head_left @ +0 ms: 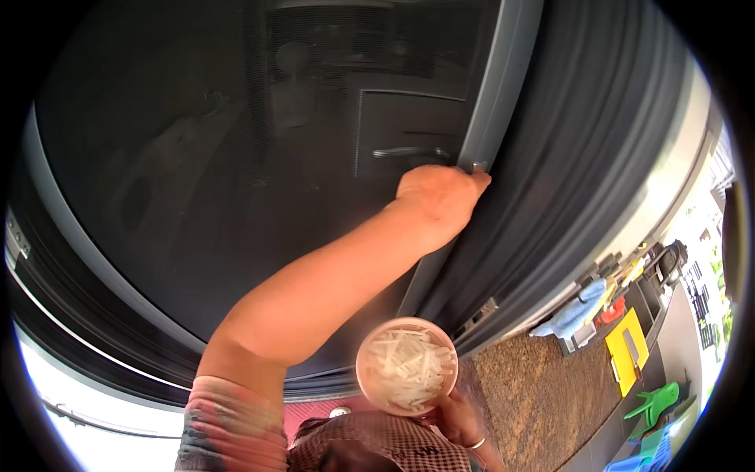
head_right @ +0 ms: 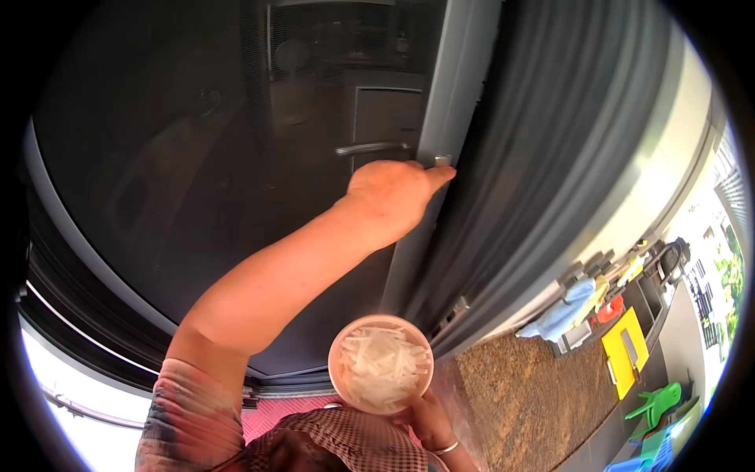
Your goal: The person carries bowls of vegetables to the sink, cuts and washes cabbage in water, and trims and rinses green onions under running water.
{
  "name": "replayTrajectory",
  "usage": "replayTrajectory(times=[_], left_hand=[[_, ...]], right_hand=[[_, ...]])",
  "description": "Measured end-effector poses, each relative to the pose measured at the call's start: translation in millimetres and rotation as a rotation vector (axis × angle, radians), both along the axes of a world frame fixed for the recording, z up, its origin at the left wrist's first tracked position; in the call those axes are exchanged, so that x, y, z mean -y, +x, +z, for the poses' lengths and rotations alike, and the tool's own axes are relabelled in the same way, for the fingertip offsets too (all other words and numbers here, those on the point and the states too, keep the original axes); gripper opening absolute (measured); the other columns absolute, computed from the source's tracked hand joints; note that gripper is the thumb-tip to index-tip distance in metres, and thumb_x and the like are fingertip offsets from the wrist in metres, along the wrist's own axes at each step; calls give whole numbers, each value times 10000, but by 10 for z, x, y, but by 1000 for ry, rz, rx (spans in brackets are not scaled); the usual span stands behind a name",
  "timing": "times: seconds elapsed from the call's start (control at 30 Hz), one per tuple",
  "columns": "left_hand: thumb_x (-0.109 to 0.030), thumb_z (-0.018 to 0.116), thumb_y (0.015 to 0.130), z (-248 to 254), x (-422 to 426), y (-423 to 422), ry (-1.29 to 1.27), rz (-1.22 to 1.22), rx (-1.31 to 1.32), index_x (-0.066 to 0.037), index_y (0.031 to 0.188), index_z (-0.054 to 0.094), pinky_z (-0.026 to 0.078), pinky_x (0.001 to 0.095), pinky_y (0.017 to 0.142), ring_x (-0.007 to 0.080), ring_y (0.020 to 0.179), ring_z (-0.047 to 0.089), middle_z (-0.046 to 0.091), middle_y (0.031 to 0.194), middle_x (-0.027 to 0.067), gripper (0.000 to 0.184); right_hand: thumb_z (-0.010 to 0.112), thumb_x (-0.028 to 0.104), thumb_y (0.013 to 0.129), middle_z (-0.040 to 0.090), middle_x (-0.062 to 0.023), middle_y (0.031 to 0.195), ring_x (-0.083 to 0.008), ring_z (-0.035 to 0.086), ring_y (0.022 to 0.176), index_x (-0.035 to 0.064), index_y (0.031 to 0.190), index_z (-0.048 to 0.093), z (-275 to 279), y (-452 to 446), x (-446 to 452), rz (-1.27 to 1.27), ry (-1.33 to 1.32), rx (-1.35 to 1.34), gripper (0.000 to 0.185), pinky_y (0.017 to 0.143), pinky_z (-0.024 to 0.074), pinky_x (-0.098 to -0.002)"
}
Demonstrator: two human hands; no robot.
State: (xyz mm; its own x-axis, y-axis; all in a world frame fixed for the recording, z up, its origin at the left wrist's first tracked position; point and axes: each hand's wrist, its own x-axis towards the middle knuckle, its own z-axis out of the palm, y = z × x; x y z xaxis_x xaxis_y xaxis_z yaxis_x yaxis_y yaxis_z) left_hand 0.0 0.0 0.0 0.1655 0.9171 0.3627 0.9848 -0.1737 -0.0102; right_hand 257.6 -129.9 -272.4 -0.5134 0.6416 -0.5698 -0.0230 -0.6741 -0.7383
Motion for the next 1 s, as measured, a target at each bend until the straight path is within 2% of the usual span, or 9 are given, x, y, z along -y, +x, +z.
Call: replayTrajectory(times=[0.07,0.17,0.27,0.4,0.63,0.77,0.9,0.97,1.0], left_hand=[[-13,485,922,40,-162,73,-49,27,27,-110,1472,455,581,404,782,292,962,711,718,1050,132,560],[2,479,915,64,-406,-553,-139,86,38,-59,1437,485,588,407,780,294,964,715,725,1054,127,525],[-12,473,933,-125,-861,-958,-51,103,60,-37,1383,530,593,408,794,297,984,717,727,1087,128,454],[-47,463,963,-208,-1329,-1403,-36,157,64,-37,1318,578,592,406,827,302,1026,712,725,1118,139,374],[-75,425,965,-436,-1905,-2126,8,247,108,-63,1308,591,562,440,895,336,1058,693,715,1129,170,382],[-64,417,955,-734,-2357,-2642,9,367,10,-118,1345,578,549,445,918,339,1082,681,702,1148,188,425],[-40,391,937,-965,-2595,-3322,105,384,-29,-122,1379,559,520,478,941,387,1093,658,687,1146,226,480],[-57,435,935,-1245,-2640,-3665,198,407,-25,-99,1302,607,537,476,910,377,1063,672,697,1121,216,408],[-38,434,913,-1338,-2650,-3818,228,491,-53,-111,1341,580,528,492,905,384,1058,668,693,1113,227,458]], right_hand=[[542,98,952,689,-159,1087,-215,714,794,-30,1338,498,43,59,-24,0,-6,15,409,607,602,-273],[539,93,949,689,-152,1062,-194,700,750,-42,1332,497,50,-628,-114,-18,1,17,408,582,590,-261],[540,94,950,687,-145,1046,-175,683,721,-45,1314,518,-54,-977,-225,-77,6,51,391,555,569,-251],[524,42,932,700,-177,1022,-245,725,741,-61,1278,509,-178,-1255,-367,-143,-24,15,362,615,620,-310],[525,43,919,713,-164,949,-214,718,694,-44,1296,506,-64,-1794,-765,-223,-67,-58,387,577,621,-284],[569,73,900,709,-125,892,-188,698,655,-32,1292,506,-199,-2012,-1275,-139,-43,134,410,582,620,-281],[553,152,948,672,-157,1137,-198,716,847,-7,1388,444,-851,-2293,-1883,-116,12,62,480,635,600,-271],[559,167,943,682,-138,1086,-182,708,779,-4,1390,424,-1024,-2433,-2157,-141,34,92,498,614,593,-266],[564,170,939,683,-138,1079,-178,708,775,-7,1387,423,-1136,-2494,-2379,-128,49,90,502,601,591,-265]])
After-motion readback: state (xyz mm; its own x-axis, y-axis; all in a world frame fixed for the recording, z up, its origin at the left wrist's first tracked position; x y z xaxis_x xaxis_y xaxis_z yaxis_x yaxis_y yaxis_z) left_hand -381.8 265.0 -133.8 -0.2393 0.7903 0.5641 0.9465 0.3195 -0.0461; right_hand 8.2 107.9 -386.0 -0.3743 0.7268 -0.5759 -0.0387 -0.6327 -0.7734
